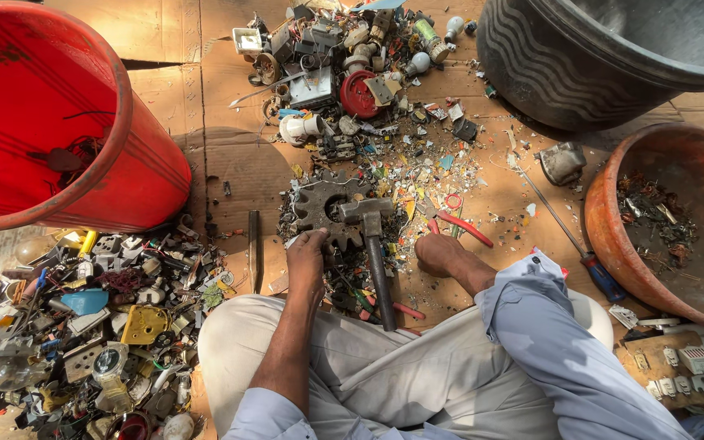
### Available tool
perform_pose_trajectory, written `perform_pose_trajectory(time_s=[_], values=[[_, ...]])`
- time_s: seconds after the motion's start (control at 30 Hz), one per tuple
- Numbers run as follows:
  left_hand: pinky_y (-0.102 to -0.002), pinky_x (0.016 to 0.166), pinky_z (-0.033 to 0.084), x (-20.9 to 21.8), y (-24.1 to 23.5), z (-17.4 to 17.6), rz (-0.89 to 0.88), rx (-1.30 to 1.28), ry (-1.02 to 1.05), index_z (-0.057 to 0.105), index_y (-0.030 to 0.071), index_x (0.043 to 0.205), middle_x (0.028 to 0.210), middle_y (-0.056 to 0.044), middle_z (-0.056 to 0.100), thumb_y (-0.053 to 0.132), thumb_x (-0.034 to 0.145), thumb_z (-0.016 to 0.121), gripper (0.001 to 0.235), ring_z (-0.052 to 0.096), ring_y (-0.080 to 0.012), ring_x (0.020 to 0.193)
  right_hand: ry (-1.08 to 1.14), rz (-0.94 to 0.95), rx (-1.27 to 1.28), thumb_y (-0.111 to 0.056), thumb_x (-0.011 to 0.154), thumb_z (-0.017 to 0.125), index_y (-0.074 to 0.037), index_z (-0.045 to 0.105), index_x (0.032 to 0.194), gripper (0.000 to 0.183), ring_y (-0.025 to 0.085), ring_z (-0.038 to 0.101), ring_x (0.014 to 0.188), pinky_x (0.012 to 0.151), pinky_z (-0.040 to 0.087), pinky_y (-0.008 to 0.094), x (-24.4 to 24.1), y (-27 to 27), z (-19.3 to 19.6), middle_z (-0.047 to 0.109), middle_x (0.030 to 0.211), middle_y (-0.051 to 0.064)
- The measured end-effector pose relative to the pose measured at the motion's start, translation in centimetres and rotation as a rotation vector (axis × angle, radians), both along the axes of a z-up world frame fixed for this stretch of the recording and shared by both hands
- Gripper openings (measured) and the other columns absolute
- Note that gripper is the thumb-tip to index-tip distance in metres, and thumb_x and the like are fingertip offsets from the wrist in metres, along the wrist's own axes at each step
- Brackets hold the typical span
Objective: The person sits on a cardboard sheet and uses a hammer to repeatedly strike a metal gear-like component, breaking it apart. They also use pliers to pull and separate pieces of the metal object. The person discards broken fragments into a nearby black basin.
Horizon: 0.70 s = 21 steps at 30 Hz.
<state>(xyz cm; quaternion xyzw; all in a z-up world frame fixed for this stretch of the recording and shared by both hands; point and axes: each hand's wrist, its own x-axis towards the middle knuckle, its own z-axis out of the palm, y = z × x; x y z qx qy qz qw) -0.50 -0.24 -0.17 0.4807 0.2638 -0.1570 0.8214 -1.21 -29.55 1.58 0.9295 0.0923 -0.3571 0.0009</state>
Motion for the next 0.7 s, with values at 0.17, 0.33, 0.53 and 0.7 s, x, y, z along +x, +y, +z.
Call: perform_pose_trajectory(time_s=[0.17, 0.33, 0.53, 0.7], values=[[-0.026, 0.052, 0.046, 0.0, 0.0, 0.0, -0.007, 0.001, 0.005, 0.065, 0.007, 0.089, 0.068, -0.002, 0.061, 0.018, 0.095, 0.067, 0.013, 0.054, -0.0105, 0.055, 0.012, -0.081, -0.046, -0.007, 0.081, 0.063, -0.001, 0.075, 0.077, 0.015, 0.033, 0.074, 0.075, 0.073, 0.059, 0.047, 1.8, 0.0, 1.9, 0.072, 0.077, 0.02], [-0.026, 0.051, 0.045, 0.0, 0.0, 0.2, -0.005, -0.001, 0.026, 0.065, 0.007, 0.09, 0.067, -0.002, 0.061, 0.018, 0.095, 0.067, 0.013, 0.054, -0.0113, 0.054, 0.249, -0.427, 0.458, -0.01, 0.095, 0.057, 0.002, 0.067, 0.081, 0.02, 0.021, 0.066, 0.057, 0.059, 0.056, 0.038, 2.2, 0.7, 4.3, 0.068, 0.065, 0.011], [-0.025, 0.052, 0.045, 0.0, 0.1, 0.6, -0.014, -0.007, 0.012, 0.064, 0.007, 0.091, 0.068, -0.002, 0.061, 0.018, 0.096, 0.067, 0.013, 0.054, -0.0104, 0.055, 0.392, -0.591, 0.574, -0.016, 0.103, 0.056, -0.003, 0.068, 0.092, 0.021, 0.012, 0.065, 0.059, 0.053, 0.055, 0.029, 2.8, 1.0, 5.8, 0.069, 0.072, 0.006], [-0.025, 0.051, 0.043, 0.1, 0.1, 0.9, -0.029, 0.0, 0.019, 0.063, 0.007, 0.09, 0.067, -0.002, 0.061, 0.018, 0.097, 0.066, 0.013, 0.053, -0.0104, 0.054, 0.311, -0.62, 0.631, -0.015, 0.099, 0.059, 0.001, 0.066, 0.089, 0.02, 0.015, 0.065, 0.062, 0.055, 0.056, 0.034, 2.4, 0.0, 5.5, 0.068, 0.075, 0.006]])
